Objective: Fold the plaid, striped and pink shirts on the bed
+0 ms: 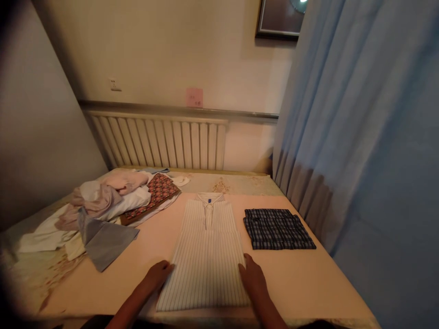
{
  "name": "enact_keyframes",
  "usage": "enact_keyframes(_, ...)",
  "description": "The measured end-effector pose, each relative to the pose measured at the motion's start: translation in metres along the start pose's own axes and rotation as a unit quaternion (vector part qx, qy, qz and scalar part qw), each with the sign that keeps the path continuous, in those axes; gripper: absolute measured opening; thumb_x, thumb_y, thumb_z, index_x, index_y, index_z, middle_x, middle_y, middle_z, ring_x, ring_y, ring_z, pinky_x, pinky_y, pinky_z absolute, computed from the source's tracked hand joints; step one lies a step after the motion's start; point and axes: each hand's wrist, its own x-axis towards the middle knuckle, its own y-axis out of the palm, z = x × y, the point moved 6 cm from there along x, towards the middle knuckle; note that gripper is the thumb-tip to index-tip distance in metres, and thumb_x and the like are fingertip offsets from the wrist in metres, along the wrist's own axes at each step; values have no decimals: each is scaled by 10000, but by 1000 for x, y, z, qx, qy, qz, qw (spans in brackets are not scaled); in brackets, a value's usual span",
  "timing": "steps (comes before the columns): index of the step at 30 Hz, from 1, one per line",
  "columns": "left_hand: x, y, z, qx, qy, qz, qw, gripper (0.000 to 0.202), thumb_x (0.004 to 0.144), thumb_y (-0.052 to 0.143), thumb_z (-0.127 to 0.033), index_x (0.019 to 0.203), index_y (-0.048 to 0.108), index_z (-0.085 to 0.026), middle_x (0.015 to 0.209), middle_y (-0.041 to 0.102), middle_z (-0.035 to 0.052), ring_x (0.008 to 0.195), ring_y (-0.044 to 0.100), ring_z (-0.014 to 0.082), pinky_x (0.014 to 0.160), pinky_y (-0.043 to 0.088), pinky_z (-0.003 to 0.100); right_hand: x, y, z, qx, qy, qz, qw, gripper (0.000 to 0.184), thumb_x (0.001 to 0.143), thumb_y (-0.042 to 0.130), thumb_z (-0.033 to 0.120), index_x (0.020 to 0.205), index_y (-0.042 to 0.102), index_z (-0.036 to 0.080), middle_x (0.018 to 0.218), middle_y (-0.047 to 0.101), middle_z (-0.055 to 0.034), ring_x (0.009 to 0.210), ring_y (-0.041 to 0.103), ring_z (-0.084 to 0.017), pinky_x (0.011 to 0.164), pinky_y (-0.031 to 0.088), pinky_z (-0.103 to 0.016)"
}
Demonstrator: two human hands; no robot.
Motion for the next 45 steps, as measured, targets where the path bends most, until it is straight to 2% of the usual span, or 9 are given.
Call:
enact_keyframes(4,37,-9,-21,5,-8,-15,1000,234,858,434,-356,768,560,-181,854,681,57,838,619,195,725,403,274,42,2,8,41,56,36,997,474,815,465,298,1224,595,97,1161,679,-139,1072,641,-244,921,464,-326)
enact_keyframes(9,82,-16,-39,-8,-38,-34,999,191,839,479,-326,776,574,-173,880,696,71,847,639,194,703,415,260,87,8,18,48,67,14,997,452,809,465,273,1200,610,96,1153,677,-152,1056,642,-248,914,465,-333)
enact_keyframes(15,110,-20,-45,-36,-42,-61,997,187,823,483,-272,881,619,-157,937,712,76,872,650,184,718,433,251,120,19,21,68,60,-16,996,409,753,492,207,1126,655,158,999,729,-83,925,683,-205,803,502,-282)
enact_keyframes(27,98,-22,-47,13,-47,-112,993,235,861,413,-292,1014,563,-195,1027,683,100,957,636,243,727,441,323,110,28,26,26,-28,-100,994,423,832,395,217,1184,602,106,1109,681,-151,1019,638,-253,913,468,-361)
enact_keyframes(33,75,-28,-74,101,18,-204,973,330,848,411,-195,1144,539,-127,1250,569,179,1195,511,296,950,397,432,89,17,49,-95,-169,-188,963,411,873,371,155,1231,562,93,1220,614,-183,1148,563,-275,992,441,-442)
enact_keyframes(36,62,-6,-107,160,155,-253,941,449,880,376,-179,1311,468,-98,1438,435,184,1363,353,287,1077,318,437,72,30,71,-98,-274,-188,938,414,917,374,204,1295,524,126,1340,551,-156,1260,489,-252,1041,421,-447)
enact_keyframes(39,51,40,-130,179,293,-204,917,492,907,356,-199,1394,420,-177,1515,373,94,1423,268,250,1126,282,442,56,54,86,-111,-347,-142,920,432,922,373,195,1330,503,141,1385,523,-127,1325,430,-222,1075,399,-421)
enact_keyframes(42,44,72,-131,199,333,-164,907,534,905,394,-258,1438,368,-225,1540,338,53,1433,248,263,1135,270,498,50,66,86,-141,-350,-103,920,429,921,408,217,1334,507,157,1423,488,-114,1368,373,-239,1118,332,-460)
enact_keyframes(45,44,80,-126,210,326,-154,909,561,909,393,-278,1464,322,-241,1555,304,41,1440,228,269,1139,258,534,52,64,82,-157,-319,-78,931,419,928,457,302,1326,521,187,1445,467,-99,1378,356,-260,1130,293,-488)
